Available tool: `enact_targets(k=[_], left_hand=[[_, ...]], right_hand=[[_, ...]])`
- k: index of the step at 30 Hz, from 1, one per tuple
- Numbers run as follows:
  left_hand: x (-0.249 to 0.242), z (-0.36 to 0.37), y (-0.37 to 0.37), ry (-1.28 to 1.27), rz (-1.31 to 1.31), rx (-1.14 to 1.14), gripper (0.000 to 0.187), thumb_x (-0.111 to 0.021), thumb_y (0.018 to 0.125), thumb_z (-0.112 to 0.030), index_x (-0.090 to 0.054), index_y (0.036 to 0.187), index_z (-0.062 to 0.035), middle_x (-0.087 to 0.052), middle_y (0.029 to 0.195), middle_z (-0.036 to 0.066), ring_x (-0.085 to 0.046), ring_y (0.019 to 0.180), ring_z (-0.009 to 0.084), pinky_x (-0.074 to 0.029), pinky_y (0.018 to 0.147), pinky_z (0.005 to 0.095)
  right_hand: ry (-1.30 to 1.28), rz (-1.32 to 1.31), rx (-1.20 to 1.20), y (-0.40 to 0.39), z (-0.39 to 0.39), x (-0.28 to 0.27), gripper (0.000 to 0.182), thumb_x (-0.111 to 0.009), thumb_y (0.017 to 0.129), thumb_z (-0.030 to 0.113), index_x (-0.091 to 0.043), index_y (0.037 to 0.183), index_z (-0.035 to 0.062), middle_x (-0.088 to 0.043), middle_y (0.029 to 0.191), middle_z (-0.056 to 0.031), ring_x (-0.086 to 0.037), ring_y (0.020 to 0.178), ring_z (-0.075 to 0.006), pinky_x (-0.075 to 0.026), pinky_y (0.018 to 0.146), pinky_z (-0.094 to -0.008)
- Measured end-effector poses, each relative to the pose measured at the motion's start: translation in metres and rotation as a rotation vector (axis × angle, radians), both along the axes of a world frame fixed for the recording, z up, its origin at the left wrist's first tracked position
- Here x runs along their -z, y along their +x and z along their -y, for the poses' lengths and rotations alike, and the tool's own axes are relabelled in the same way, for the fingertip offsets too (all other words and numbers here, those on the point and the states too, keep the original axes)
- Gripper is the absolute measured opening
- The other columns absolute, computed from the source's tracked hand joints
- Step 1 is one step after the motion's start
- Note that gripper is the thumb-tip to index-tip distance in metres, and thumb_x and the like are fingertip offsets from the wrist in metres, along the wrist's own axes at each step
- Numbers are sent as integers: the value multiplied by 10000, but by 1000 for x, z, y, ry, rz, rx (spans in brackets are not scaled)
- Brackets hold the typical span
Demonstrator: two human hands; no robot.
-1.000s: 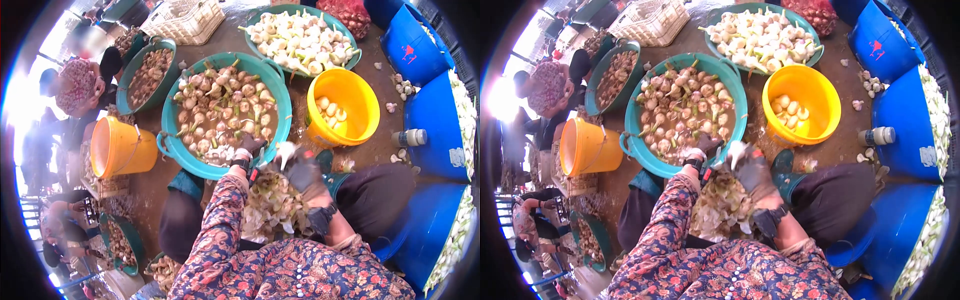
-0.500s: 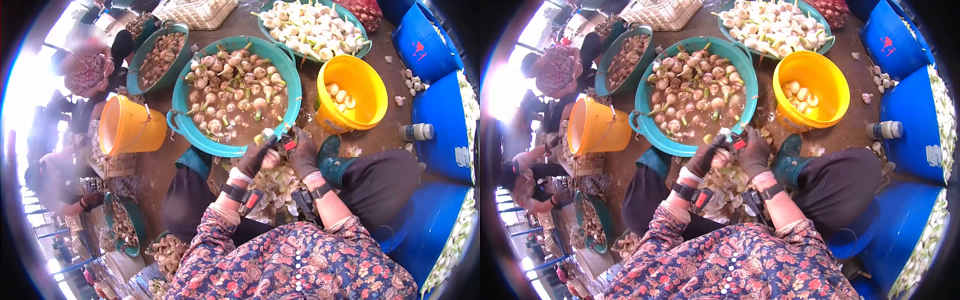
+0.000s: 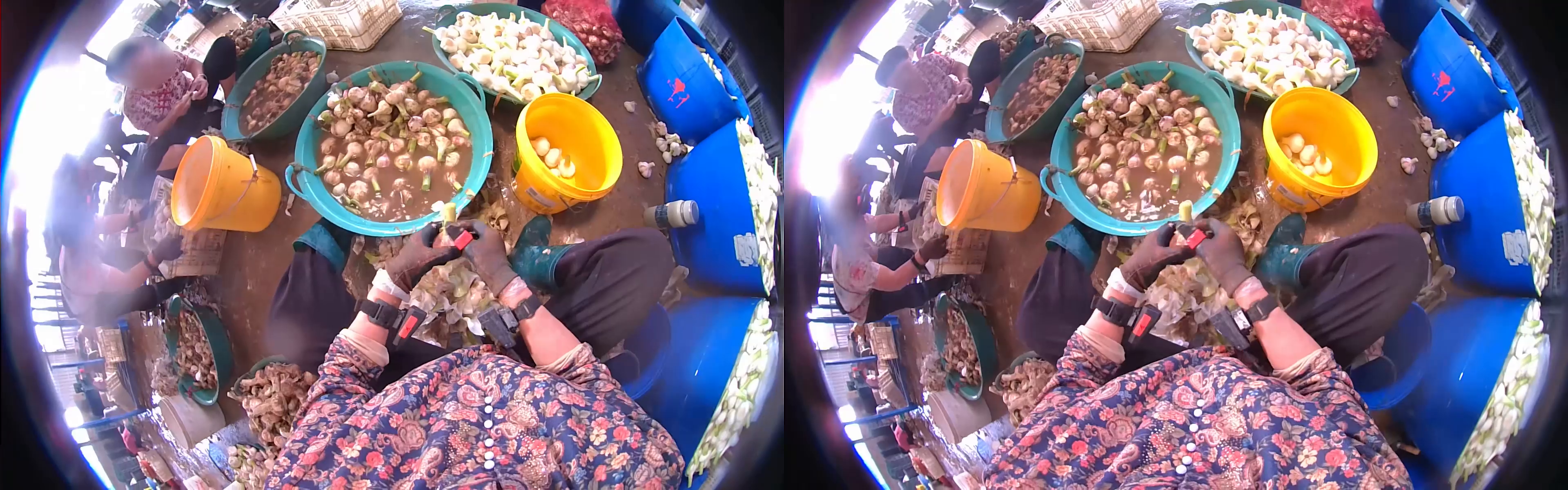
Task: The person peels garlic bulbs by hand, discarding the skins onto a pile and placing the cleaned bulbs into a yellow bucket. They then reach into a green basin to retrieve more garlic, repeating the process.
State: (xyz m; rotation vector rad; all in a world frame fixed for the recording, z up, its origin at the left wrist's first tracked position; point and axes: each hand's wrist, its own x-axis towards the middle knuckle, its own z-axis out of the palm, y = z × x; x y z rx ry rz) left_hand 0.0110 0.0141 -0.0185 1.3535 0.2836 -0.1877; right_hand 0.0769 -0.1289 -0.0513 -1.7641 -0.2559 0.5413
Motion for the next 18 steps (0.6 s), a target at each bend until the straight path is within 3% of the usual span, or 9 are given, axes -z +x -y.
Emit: enact_targets(k=[1,4,6,7,10,13,14,16,18], left_hand=[[-2,1,-3,145,26,6,426,-739,691,-226,-592,1028,-12,-596,994,52,-565,853,157,-465,787,310],[-16,6,-10,597,139,-12,516,-769,636,-263,-592,1047,-5,-598,980,94,-581,893,218,-465,805,338],[-23,11,-17,914,254,-73,559,-771,622,-274,-585,1072,1,-601,989,136,-584,936,263,-462,822,359],[-25,10,-18,891,225,-53,614,-774,605,-269,-572,1119,-1,-594,1014,195,-563,993,322,-452,853,377],[-19,1,-17,924,292,15,628,-783,615,-295,-573,1118,16,-614,1006,149,-579,963,265,-453,850,347],[-23,-14,-17,310,4,132,632,-780,648,-299,-560,1135,38,-611,1026,87,-573,956,190,-453,847,313],[-24,-19,-19,88,-67,128,601,-743,710,-259,-519,1174,50,-587,1078,49,-551,973,134,-445,854,286],[-16,-27,-23,-231,-18,8,573,-693,752,-190,-468,1223,45,-571,1127,67,-545,1011,146,-431,888,286],[-17,-17,-21,-203,5,-64,558,-674,763,-175,-458,1227,46,-564,1140,74,-546,1016,152,-426,898,287]], right_hand=[[-72,61,0,-3,0,-4,374,-648,773,364,-631,925,22,-652,817,-159,-638,777,-238,-474,674,-332],[-269,24,-87,-4,2,-47,348,-643,776,328,-629,915,9,-636,805,-192,-629,780,-310,-467,680,-365],[-360,123,-160,-2,2,-46,334,-627,787,323,-630,896,7,-621,793,-209,-616,774,-340,-461,666,-385],[-406,175,-196,-1,2,-45,329,-619,793,321,-631,887,6,-614,787,-217,-609,771,-355,-458,659,-395],[-382,146,-194,-3,3,-38,302,-587,823,303,-634,856,6,-633,731,-168,-619,692,-280,-447,589,-373],[-43,-166,-294,5,15,-46,299,-560,857,299,-632,849,8,-608,666,-82,-584,609,-169,-440,533,-316],[176,-415,-325,13,24,-51,279,-543,878,296,-622,886,28,-562,662,-10,-521,562,-91,-437,512,-264],[467,-703,-163,12,20,-42,344,-553,869,376,-607,937,43,-558,673,-2,-517,541,-113,-452,521,-266],[306,-704,-55,7,13,-40,445,-533,856,469,-594,984,47,-575,715,-2,-541,585,-120,-468,552,-277]])
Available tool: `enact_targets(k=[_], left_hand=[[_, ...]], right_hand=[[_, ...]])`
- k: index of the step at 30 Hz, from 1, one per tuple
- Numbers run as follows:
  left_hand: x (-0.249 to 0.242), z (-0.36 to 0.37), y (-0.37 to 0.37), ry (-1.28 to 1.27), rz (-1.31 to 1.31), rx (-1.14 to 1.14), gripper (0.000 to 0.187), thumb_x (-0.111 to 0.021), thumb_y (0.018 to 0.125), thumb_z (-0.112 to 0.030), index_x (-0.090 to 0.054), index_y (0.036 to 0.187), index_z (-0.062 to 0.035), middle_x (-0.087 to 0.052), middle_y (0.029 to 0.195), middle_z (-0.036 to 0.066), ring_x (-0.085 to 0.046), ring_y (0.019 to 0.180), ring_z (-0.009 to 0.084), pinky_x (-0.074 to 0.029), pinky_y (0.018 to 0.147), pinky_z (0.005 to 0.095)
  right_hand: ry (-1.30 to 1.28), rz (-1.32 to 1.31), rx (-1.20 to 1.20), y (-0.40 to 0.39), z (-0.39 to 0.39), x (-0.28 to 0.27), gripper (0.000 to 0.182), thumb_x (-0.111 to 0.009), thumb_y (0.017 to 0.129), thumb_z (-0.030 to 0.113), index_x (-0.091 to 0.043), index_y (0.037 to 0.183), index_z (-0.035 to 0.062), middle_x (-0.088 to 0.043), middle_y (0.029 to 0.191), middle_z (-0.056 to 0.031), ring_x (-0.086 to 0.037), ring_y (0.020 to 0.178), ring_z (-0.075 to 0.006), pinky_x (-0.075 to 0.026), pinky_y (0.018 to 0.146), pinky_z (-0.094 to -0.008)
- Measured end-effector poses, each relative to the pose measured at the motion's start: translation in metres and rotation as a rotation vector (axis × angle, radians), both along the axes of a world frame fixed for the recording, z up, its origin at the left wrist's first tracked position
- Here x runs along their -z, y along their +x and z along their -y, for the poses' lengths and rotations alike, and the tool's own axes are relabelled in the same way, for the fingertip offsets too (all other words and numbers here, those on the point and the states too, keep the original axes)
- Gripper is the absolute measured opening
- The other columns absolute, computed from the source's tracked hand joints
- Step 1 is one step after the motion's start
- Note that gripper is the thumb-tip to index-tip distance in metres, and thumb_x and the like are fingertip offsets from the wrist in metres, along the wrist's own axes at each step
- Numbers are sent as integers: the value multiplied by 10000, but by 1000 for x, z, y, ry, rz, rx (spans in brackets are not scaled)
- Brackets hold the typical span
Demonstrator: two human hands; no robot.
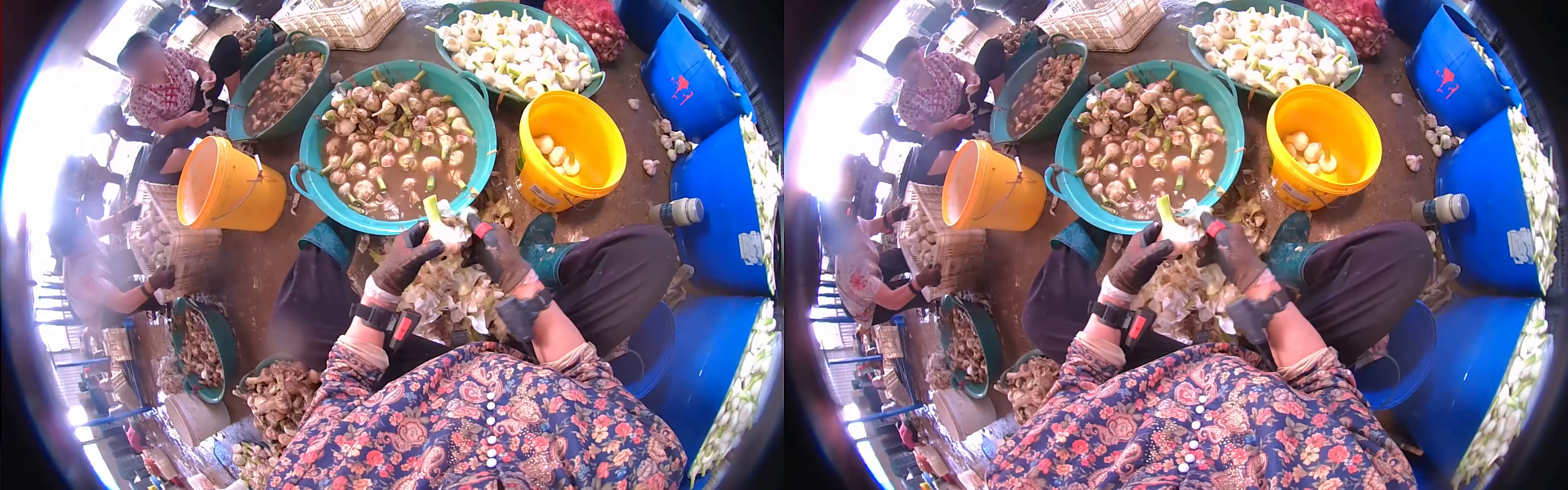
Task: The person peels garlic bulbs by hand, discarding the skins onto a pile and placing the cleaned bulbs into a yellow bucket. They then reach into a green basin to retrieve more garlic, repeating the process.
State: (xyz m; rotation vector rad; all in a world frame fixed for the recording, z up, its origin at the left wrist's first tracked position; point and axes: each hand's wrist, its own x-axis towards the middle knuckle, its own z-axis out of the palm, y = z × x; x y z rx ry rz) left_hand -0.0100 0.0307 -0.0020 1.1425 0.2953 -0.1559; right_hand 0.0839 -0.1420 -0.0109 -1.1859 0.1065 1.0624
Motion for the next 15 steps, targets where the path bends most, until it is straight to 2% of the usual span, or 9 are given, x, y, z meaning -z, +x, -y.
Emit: enact_targets(k=[1,4,5,8,9,10,12,13,15], left_hand=[[-3,10,4,15,9,-37,550,-664,769,-168,-453,1229,47,-560,1146,78,-546,1019,155,-423,902,287],[-3,31,7,77,40,-144,541,-702,752,-173,-486,1201,37,-574,1129,85,-548,997,149,-424,894,283],[-2,33,6,185,53,-127,540,-709,750,-176,-491,1195,39,-577,1121,85,-550,987,143,-430,885,281],[-3,32,7,472,100,-93,512,-716,755,-178,-512,1167,47,-594,1082,85,-555,947,127,-448,854,278],[-4,32,7,538,114,-91,485,-709,765,-173,-523,1153,50,-604,1058,84,-557,929,122,-455,841,278],[-4,33,6,602,126,-87,459,-702,774,-169,-534,1138,54,-614,1034,83,-560,911,116,-461,828,278],[9,27,7,520,35,-97,382,-684,792,-161,-570,1089,49,-629,987,78,-559,882,104,-466,794,275],[10,24,8,478,-13,-105,345,-674,800,-157,-589,1065,47,-637,963,76,-559,867,98,-469,777,274],[8,22,7,729,-48,-92,242,-647,822,-151,-636,978,34,-647,925,77,-569,832,95,-467,716,275]], right_hand=[[-92,0,22,-1,-3,-1,497,-523,849,516,-587,1007,49,-583,736,-2,-553,606,-124,-476,567,-283],[214,-334,-50,-12,4,7,639,-454,815,651,-576,1047,68,-601,798,-19,-584,694,-152,-494,619,-311],[206,-345,-130,-10,4,8,687,-408,806,694,-562,1082,84,-609,868,-36,-596,758,-176,-500,664,-331],[-23,-5,-175,-8,2,-8,710,-415,788,714,-559,1093,89,-608,892,-47,-596,755,-170,-498,679,-329],[47,-170,-177,-6,3,-3,630,-434,835,641,-552,1110,87,-608,861,-35,-592,739,-134,-493,664,-298],[108,-184,-153,-8,1,-2,575,-442,854,597,-554,1092,86,-603,840,-29,-586,728,-125,-490,647,-290],[231,-212,-103,-11,-3,-1,466,-458,892,509,-559,1057,85,-594,798,-18,-575,705,-106,-484,611,-273],[356,-344,-112,-9,-8,5,312,-466,924,378,-562,979,87,-574,738,-1,-557,654,-102,-473,568,-261],[158,-77,-95,-14,-6,12,303,-459,925,373,-562,934,89,-566,712,0,-545,613,-104,-471,551,-263]])
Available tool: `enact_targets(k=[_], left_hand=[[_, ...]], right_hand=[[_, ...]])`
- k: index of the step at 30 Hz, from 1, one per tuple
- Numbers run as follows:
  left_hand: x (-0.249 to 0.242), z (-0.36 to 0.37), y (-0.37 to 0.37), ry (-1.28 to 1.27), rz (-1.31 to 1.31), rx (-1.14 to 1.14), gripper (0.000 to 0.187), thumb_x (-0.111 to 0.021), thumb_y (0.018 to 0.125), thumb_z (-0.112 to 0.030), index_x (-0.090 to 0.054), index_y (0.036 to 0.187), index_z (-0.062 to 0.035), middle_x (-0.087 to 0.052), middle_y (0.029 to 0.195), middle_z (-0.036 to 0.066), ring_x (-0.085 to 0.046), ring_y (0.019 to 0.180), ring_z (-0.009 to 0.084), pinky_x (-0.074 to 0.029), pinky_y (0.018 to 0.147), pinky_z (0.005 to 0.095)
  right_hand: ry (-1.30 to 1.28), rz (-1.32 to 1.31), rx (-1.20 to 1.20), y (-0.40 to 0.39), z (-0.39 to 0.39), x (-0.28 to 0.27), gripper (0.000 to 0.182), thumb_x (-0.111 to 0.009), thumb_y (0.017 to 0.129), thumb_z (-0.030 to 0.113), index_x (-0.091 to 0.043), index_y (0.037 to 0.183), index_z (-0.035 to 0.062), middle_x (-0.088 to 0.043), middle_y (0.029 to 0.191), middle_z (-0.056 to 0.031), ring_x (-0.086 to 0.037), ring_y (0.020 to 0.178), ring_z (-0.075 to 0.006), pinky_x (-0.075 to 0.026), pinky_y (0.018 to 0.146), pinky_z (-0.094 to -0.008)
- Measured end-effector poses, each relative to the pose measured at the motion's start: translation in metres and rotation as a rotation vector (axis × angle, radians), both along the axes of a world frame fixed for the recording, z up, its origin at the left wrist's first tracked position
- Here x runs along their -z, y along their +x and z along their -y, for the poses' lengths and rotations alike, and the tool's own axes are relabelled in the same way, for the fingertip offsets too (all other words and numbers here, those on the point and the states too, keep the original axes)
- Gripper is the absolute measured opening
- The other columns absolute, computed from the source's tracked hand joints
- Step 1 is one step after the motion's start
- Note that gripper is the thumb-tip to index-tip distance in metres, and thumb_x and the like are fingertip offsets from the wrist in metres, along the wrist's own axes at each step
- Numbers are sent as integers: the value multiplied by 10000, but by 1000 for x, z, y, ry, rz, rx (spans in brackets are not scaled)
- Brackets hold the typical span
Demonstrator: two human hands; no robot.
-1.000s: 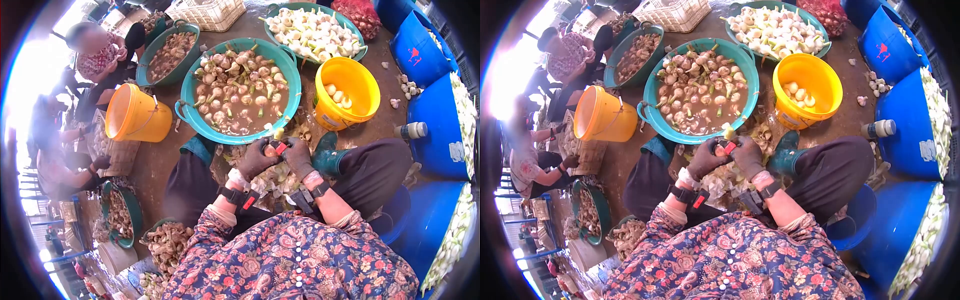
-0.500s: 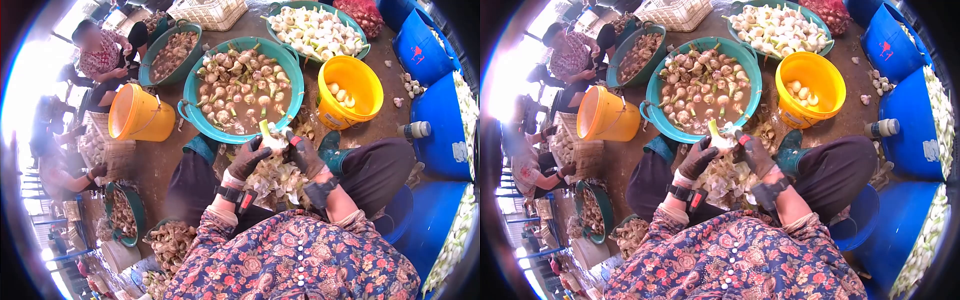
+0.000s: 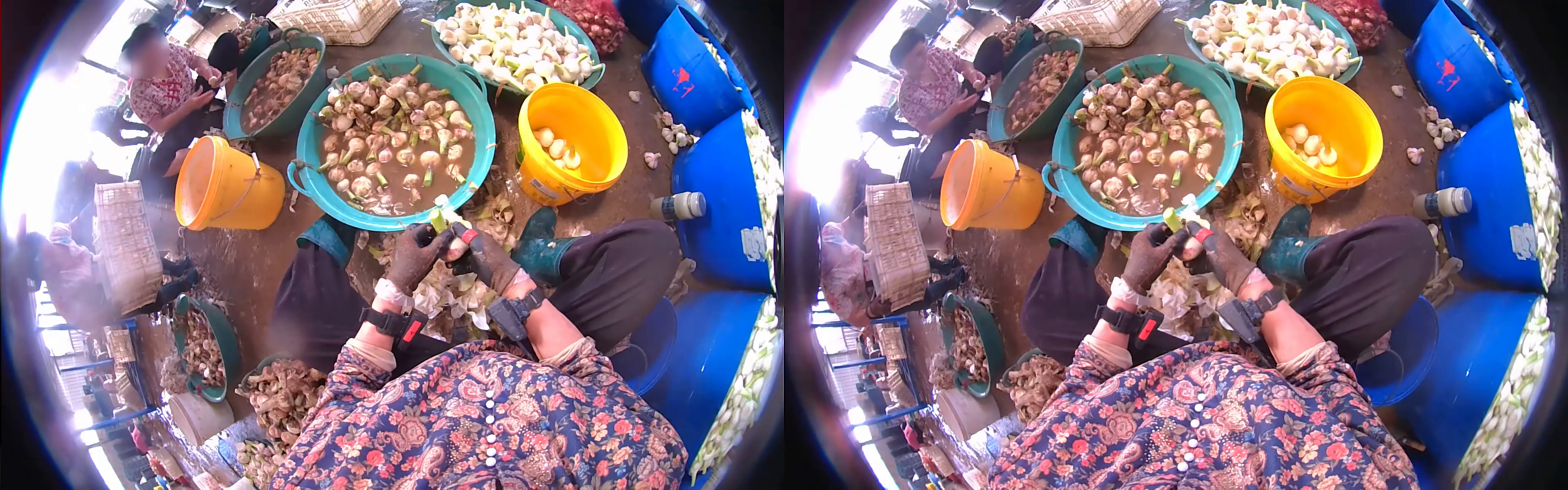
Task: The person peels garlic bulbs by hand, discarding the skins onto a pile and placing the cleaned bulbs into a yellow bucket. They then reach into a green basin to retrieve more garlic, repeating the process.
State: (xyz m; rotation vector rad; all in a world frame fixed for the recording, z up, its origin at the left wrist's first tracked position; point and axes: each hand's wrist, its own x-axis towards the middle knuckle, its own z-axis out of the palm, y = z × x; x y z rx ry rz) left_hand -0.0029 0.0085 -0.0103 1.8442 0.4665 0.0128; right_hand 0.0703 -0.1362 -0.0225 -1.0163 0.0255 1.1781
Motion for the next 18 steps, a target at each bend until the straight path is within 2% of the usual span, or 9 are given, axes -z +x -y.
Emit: enact_targets(k=[2,4,5,7,8,11,12,15,18], left_hand=[[3,-2,0,105,9,14,262,-657,815,-168,-632,983,31,-641,948,91,-578,835,111,-466,718,279],[8,-5,-1,197,33,70,330,-672,802,-188,-606,1040,30,-634,973,106,-586,851,133,-467,745,285],[8,0,-2,134,71,55,375,-680,792,-198,-582,1076,28,-629,989,114,-588,865,146,-466,760,290],[6,13,-4,9,147,23,474,-697,774,-219,-535,1148,22,-619,1020,132,-592,893,173,-464,791,298],[4,10,-3,71,99,54,593,-718,742,-233,-469,1220,13,-612,1045,133,-586,940,186,-459,823,313],[-11,7,-5,105,96,99,567,-718,731,-227,-492,1193,14,-612,1048,129,-581,956,185,-458,829,322],[-8,6,-7,102,135,101,555,-714,726,-231,-505,1183,4,-611,1044,117,-573,950,174,-453,835,319],[-6,2,-11,15,96,199,553,-704,736,-235,-500,1191,3,-610,1036,107,-565,942,164,-449,838,313],[-7,1,-14,-240,74,172,539,-702,735,-212,-501,1191,-6,-569,1094,131,-540,972,153,-446,846,293]], right_hand=[[-58,164,22,-1,-1,2,318,-459,918,389,-571,899,92,-568,687,-5,-544,562,-117,-470,530,-257],[-82,21,39,-2,-2,-2,358,-461,909,423,-578,916,85,-589,707,-24,-570,589,-130,-475,540,-253],[-95,-51,48,-3,-2,-4,379,-462,904,441,-581,925,82,-599,716,-34,-583,603,-137,-478,544,-252],[-193,-71,-70,3,0,0,410,-479,888,460,-584,963,71,-621,754,-74,-611,655,-197,-484,577,-292],[-242,-82,-130,5,1,4,429,-487,880,469,-585,982,65,-632,773,-94,-625,682,-226,-488,593,-312],[-384,1003,8,2,-3,10,444,-502,867,469,-597,1025,65,-638,795,-154,-624,750,-317,-473,651,-377],[-408,963,32,6,-2,7,401,-546,845,436,-625,979,66,-622,777,-190,-608,778,-357,-451,680,-410],[-491,1051,-69,11,-3,14,385,-561,841,418,-651,906,50,-619,764,-203,-605,746,-347,-452,656,-394],[-316,934,-77,14,0,24,320,-582,857,327,-642,846,12,-598,696,-158,-585,635,-223,-439,583,-346]])
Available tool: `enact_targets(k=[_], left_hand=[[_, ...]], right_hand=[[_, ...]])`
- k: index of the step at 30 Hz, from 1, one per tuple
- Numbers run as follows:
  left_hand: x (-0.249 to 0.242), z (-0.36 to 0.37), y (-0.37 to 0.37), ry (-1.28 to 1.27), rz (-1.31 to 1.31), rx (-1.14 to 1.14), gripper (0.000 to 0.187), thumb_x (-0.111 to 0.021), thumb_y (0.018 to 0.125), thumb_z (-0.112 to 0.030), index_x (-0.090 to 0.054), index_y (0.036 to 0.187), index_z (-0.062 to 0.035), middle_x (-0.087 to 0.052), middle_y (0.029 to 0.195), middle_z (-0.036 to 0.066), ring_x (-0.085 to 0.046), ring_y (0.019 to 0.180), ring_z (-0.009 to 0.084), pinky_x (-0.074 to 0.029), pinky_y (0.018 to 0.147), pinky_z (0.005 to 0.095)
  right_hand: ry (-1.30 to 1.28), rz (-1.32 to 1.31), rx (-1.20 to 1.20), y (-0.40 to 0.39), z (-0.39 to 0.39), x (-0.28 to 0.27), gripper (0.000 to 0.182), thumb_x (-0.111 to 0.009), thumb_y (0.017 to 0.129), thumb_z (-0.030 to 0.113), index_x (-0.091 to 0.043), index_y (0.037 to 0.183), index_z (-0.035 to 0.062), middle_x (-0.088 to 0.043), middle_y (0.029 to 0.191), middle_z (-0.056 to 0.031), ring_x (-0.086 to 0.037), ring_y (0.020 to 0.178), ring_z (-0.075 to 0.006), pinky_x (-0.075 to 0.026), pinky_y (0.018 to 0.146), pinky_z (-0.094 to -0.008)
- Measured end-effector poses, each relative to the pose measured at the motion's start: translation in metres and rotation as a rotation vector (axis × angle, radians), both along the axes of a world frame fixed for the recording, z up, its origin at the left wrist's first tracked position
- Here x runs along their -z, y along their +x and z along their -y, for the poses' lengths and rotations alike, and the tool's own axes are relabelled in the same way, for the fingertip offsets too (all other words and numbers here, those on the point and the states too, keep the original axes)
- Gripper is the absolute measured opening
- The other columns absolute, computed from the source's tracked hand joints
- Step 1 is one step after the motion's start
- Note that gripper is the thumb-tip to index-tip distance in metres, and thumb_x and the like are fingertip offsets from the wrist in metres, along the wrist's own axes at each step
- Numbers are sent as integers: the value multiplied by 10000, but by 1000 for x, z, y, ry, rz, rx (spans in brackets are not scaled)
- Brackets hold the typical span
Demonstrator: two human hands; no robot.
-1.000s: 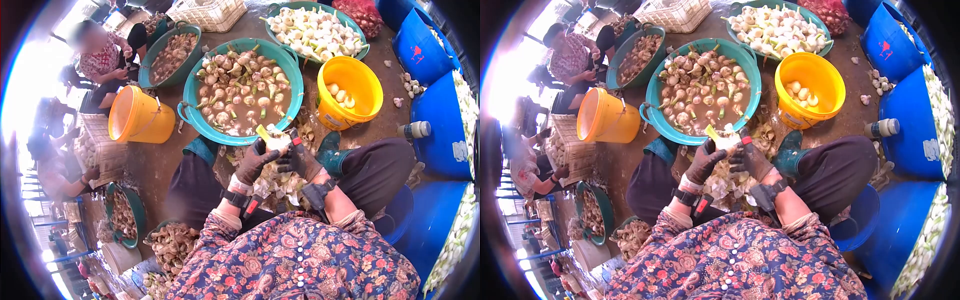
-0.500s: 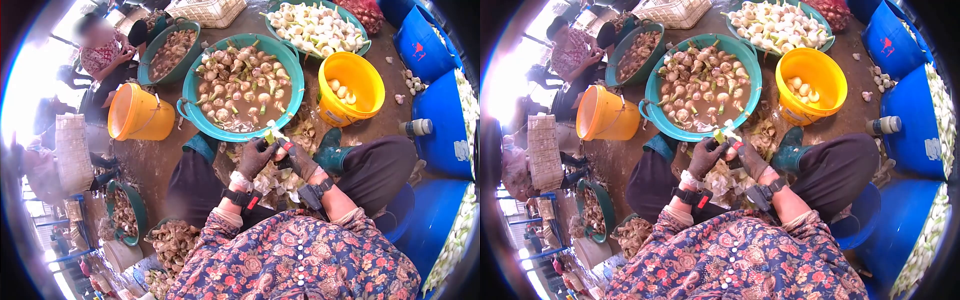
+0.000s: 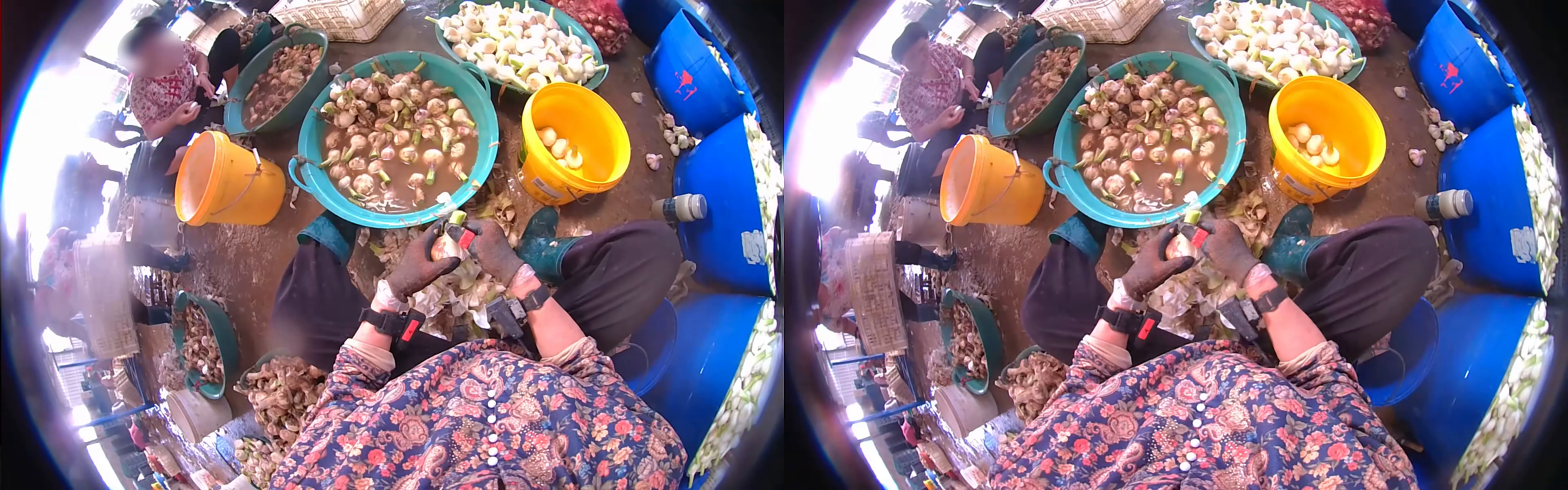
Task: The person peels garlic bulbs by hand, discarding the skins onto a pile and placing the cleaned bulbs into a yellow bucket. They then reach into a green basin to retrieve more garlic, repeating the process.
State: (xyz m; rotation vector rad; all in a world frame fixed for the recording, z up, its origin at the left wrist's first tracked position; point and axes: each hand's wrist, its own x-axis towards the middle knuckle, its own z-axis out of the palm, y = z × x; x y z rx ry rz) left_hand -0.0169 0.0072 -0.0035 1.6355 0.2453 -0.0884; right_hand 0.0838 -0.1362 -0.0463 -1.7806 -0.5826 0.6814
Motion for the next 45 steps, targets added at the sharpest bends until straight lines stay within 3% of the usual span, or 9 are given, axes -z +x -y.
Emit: enact_targets(k=[10,15,21,22,27,32,39,41,45], left_hand=[[46,-13,-22,-371,206,10,534,-597,816,-149,-404,1286,18,-512,1195,102,-536,1019,169,-467,825,274],[19,17,-1,-421,62,-203,518,-713,756,-155,-491,1188,26,-539,1162,93,-540,1028,166,-412,917,297],[9,6,3,76,30,-189,534,-744,725,-182,-522,1174,3,-620,1021,84,-594,913,169,-477,810,319],[17,2,2,160,44,-145,514,-745,722,-182,-541,1158,-5,-629,1018,93,-607,890,177,-483,793,322],[13,4,-4,723,-56,46,311,-715,747,-191,-647,1014,-48,-657,889,140,-636,764,272,-490,696,331],[33,2,-2,164,-294,-193,222,-659,827,-162,-654,948,23,-652,781,31,-601,679,104,-484,606,265],[32,-13,-13,-811,-232,-446,227,-582,885,-177,-599,1021,4,-621,854,46,-582,744,103,-477,619,235],[49,-12,-19,-575,-96,-419,245,-560,901,-222,-596,1024,-14,-604,870,42,-576,781,108,-474,633,227],[34,-20,-19,-536,-168,-534,273,-563,900,-256,-599,1028,-18,-610,892,34,-584,768,116,-492,636,234]], right_hand=[[237,-546,-155,8,15,-33,412,-516,885,436,-615,916,38,-581,679,-7,-523,557,-86,-434,497,-245],[276,-1089,182,-10,3,-25,543,-460,873,551,-547,1075,55,-583,840,-48,-531,659,-110,-460,554,-259],[330,-1255,-159,8,8,46,517,-439,874,569,-532,1024,82,-527,766,15,-516,634,-101,-426,529,-240],[109,-876,117,-8,2,-20,464,-451,882,540,-538,944,88,-505,695,34,-484,576,-92,-382,493,-233],[52,-714,34,-2,-2,5,363,-529,871,457,-575,836,99,-502,640,42,-455,560,-76,-354,480,-230],[176,-676,-43,4,5,6,277,-587,858,326,-608,972,74,-563,790,21,-504,681,-68,-412,574,-210],[696,-977,-69,1,2,-23,403,-545,868,164,-465,1226,-2,-538,1109,-73,-515,1031,-141,-410,896,-255],[688,-933,-37,3,2,-9,422,-571,845,148,-471,1236,23,-544,1117,-79,-507,1075,-163,-398,934,-269],[176,307,-44,3,5,-13,497,-643,744,100,-513,1223,85,-558,1067,-96,-534,1012,-238,-407,904,-311]])
